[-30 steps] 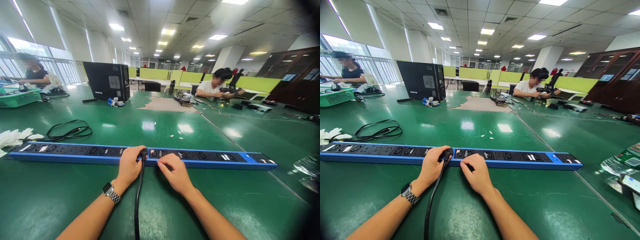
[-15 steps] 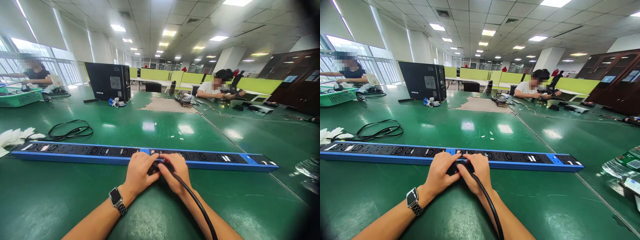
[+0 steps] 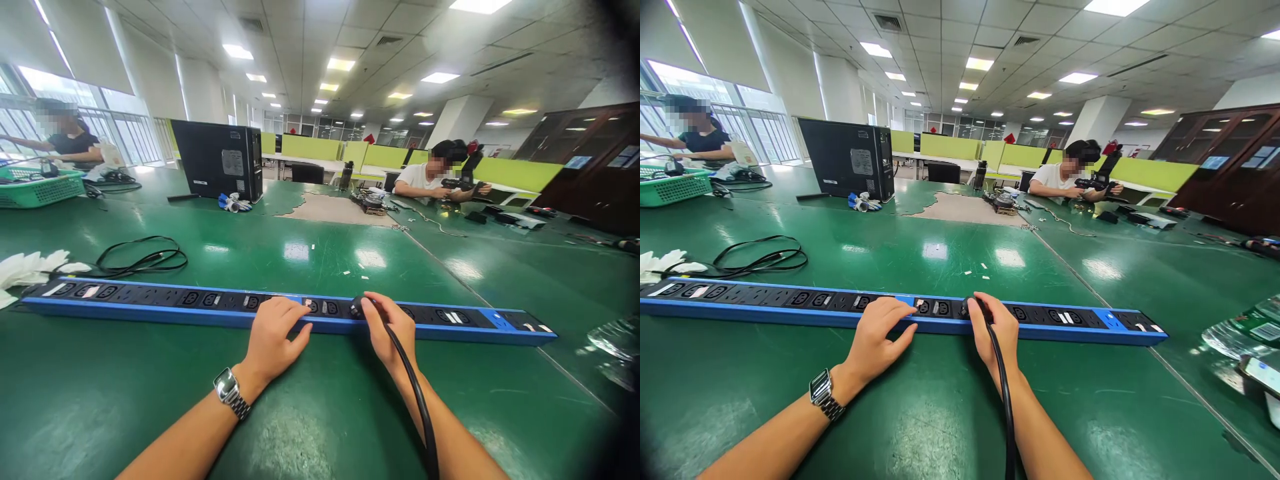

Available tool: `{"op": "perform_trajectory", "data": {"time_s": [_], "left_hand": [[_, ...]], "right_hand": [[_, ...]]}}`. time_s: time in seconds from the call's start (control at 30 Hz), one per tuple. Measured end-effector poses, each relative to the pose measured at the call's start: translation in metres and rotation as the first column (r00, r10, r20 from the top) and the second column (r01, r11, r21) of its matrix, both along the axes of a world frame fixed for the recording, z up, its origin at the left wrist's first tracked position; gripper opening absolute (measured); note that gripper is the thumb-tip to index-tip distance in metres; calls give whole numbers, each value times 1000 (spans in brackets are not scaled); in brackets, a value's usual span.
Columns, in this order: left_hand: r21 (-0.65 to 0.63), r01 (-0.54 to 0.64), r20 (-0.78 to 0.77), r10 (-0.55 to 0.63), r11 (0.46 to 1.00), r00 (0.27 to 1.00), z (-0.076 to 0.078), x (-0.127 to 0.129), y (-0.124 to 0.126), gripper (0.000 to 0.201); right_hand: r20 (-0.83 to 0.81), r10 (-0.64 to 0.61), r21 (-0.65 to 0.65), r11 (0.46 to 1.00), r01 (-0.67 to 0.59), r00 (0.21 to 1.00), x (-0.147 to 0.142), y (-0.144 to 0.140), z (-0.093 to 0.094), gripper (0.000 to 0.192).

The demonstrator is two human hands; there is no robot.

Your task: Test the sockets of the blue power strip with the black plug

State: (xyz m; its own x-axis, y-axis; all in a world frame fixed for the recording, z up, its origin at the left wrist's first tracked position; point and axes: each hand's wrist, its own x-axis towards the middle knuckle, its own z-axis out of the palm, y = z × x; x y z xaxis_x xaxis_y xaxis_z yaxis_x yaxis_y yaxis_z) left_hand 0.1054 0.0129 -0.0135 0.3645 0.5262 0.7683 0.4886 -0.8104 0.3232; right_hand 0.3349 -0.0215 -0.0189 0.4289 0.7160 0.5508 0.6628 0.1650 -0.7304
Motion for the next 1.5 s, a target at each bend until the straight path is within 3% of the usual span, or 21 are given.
{"op": "perform_trajectory", "data": {"time_s": [0.2, 0.33, 0.47, 0.63, 0.97, 1.1, 1.27, 1.37, 1.47, 1.5], "left_hand": [[-2, 13, 18, -13, 1000, 1000, 1, -1, -2, 10], [1, 18, 27, -18, 1000, 999, 0, 0, -1, 9], [17, 25, 48, -26, 1000, 998, 0, 0, -1, 8], [34, 46, 78, -49, 998, 996, 2, -1, -1, 8], [7, 61, 80, -61, 998, 995, 0, -1, -1, 8], [-56, 8, -38, -10, 998, 999, -3, -2, 1, 14], [-95, -214, -311, 175, 972, 934, -7, 3, 1, 46], [-87, -280, -412, 221, 956, 884, -10, 6, 0, 50], [-81, -299, -455, 232, 951, 860, -10, 6, 0, 52], [-81, -302, -463, 232, 950, 855, -10, 6, 0, 52]], "right_hand": [[296, 23, 42, 998, -37, 955, -2, 2, -4, 32], [373, 34, 20, 999, -44, 927, -4, 2, -1, 28], [384, 101, -28, 995, -98, 918, -10, 4, -2, 27], [338, 34, -57, 998, -15, 940, -7, 4, -7, 30], [318, 51, -53, 998, -36, 947, -3, 3, -11, 33], [319, 86, -68, 995, -68, 944, 4, 4, -12, 34], [303, 186, -122, 980, -156, 935, 12, 0, -12, 39], [293, 302, -227, 944, -241, 907, 25, -1, 8, 41], [194, 473, -421, 832, -362, 859, 42, 4, 56, 37], [119, 479, -440, 811, -387, 870, 45, 6, 75, 34]]}}
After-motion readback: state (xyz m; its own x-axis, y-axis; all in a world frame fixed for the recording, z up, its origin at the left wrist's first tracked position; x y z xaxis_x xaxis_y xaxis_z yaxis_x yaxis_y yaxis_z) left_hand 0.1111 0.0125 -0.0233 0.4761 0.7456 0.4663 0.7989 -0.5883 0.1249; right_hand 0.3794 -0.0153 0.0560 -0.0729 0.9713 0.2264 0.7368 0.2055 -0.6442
